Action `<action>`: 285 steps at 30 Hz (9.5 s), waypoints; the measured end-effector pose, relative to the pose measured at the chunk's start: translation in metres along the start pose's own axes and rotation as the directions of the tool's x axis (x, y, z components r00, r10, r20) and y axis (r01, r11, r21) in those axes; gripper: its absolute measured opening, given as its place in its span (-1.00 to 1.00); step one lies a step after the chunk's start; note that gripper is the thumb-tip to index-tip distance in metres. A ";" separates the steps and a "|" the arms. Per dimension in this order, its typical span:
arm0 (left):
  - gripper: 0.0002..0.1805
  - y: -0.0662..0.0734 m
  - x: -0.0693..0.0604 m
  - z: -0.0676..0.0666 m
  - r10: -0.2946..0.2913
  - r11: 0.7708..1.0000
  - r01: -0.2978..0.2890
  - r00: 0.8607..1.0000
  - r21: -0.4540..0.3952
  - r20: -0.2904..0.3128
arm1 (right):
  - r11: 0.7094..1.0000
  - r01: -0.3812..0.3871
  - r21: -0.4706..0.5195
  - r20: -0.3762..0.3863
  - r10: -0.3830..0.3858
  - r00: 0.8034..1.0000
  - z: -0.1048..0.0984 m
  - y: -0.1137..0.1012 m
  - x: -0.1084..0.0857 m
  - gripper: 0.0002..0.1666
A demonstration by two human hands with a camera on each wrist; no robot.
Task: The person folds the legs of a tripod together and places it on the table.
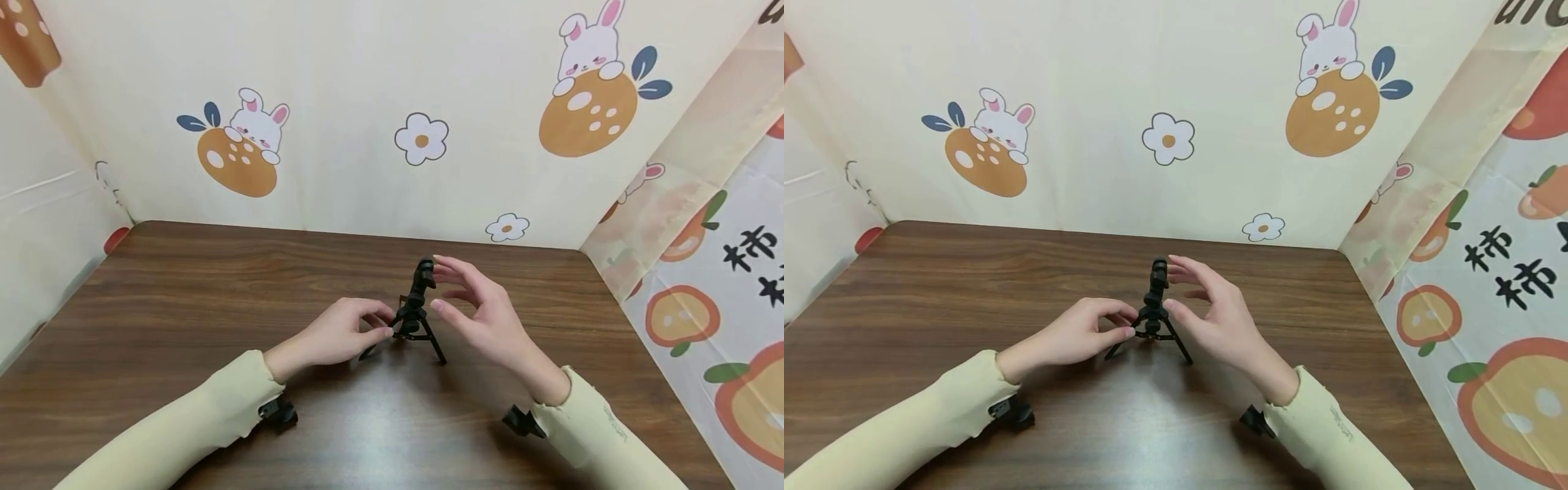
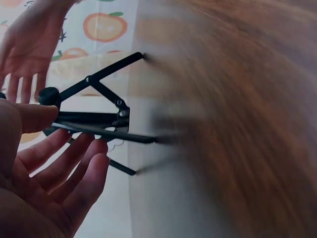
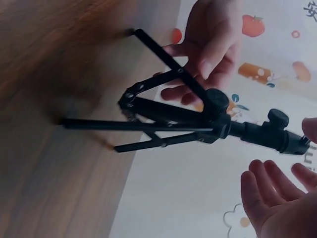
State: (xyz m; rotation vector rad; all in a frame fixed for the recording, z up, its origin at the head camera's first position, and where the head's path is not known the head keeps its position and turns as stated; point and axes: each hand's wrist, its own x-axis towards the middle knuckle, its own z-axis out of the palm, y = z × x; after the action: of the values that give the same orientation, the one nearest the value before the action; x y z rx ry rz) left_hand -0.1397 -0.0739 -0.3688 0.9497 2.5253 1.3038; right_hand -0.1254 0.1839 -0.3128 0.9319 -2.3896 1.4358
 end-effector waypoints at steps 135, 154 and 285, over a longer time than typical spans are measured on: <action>-0.86 0.015 0.014 0.027 -0.149 0.912 0.012 0.942 -0.411 -0.301 | 0.932 -0.362 -0.025 0.307 0.352 0.884 0.034 0.051 -0.028 -0.85; -0.85 0.017 0.006 0.024 -0.064 0.917 -0.059 0.954 -0.394 -0.293 | 0.947 -0.320 0.032 0.165 0.311 0.936 0.039 0.049 -0.025 -0.64; -0.93 0.001 0.018 0.015 -0.020 0.994 0.011 0.996 -0.106 -0.082 | 0.960 -0.268 -0.080 0.301 0.280 0.912 0.025 0.058 -0.005 -0.52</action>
State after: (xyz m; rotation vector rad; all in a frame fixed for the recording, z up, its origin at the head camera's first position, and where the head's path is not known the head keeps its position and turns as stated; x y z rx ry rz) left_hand -0.1478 -0.0525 -0.3742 0.8708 2.4893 1.4849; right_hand -0.1536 0.1838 -0.3694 0.8978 -2.8674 1.4173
